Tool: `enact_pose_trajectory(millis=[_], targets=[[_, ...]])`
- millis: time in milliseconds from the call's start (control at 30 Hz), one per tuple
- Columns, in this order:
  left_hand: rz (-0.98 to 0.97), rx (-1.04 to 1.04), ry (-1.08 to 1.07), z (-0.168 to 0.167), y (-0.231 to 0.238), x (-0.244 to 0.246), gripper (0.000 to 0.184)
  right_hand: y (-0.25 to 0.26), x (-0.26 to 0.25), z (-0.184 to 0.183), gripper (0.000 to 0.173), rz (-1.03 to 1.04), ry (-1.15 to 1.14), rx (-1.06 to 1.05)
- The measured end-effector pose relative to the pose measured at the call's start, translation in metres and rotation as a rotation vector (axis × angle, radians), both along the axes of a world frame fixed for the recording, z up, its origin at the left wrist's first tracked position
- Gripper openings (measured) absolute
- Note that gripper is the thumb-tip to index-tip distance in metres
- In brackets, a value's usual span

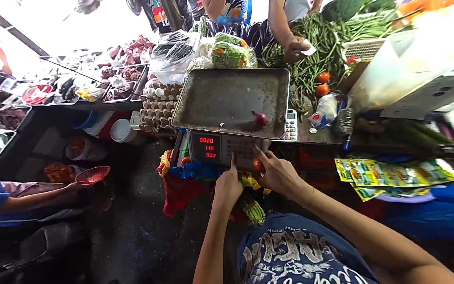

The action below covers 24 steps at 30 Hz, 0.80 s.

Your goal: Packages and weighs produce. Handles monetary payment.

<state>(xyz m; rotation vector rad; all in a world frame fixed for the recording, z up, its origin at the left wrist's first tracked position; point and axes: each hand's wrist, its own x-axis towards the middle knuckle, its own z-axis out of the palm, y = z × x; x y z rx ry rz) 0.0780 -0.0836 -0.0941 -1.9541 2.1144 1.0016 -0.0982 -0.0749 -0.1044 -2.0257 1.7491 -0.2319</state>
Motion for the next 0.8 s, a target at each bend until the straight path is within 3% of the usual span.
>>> enact_pose_trajectory(millis=[167, 333, 467, 567, 633, 700, 800], targets=[[-0.008, -0.006, 0.004, -0.004, 0.0, 0.002, 0.076, 0.002, 0.006, 0.01, 0.091, 0.072, 0.099, 0.111], [-0.023, 0.008, -0.048, 0.001, 0.0, -0.001, 0.087, 0.006, 0.024, -0.003, 0.092, 0.215, 0.112, 0.159], [-0.074, 0.015, -0.098, 0.009, 0.003, -0.008, 0.093, 0.001, 0.035, 0.001, 0.086, 0.176, 0.159, 0.216], [-0.114, 0.012, -0.109, 0.008, 0.003, -0.008, 0.088, 0.001, 0.028, 0.018, 0.078, 0.235, 0.163, 0.245], [-0.111, -0.027, -0.035, 0.002, 0.003, -0.002, 0.079, 0.009, 0.012, 0.033, 0.062, 0.211, 0.049, 0.088], [-0.078, -0.041, 0.015, -0.003, 0.001, 0.001, 0.074, 0.012, -0.003, 0.045, 0.05, 0.11, -0.131, -0.31], [-0.044, -0.057, 0.093, -0.011, 0.005, 0.01, 0.067, -0.019, -0.014, 0.064, 0.054, 0.007, -0.21, -0.666]])
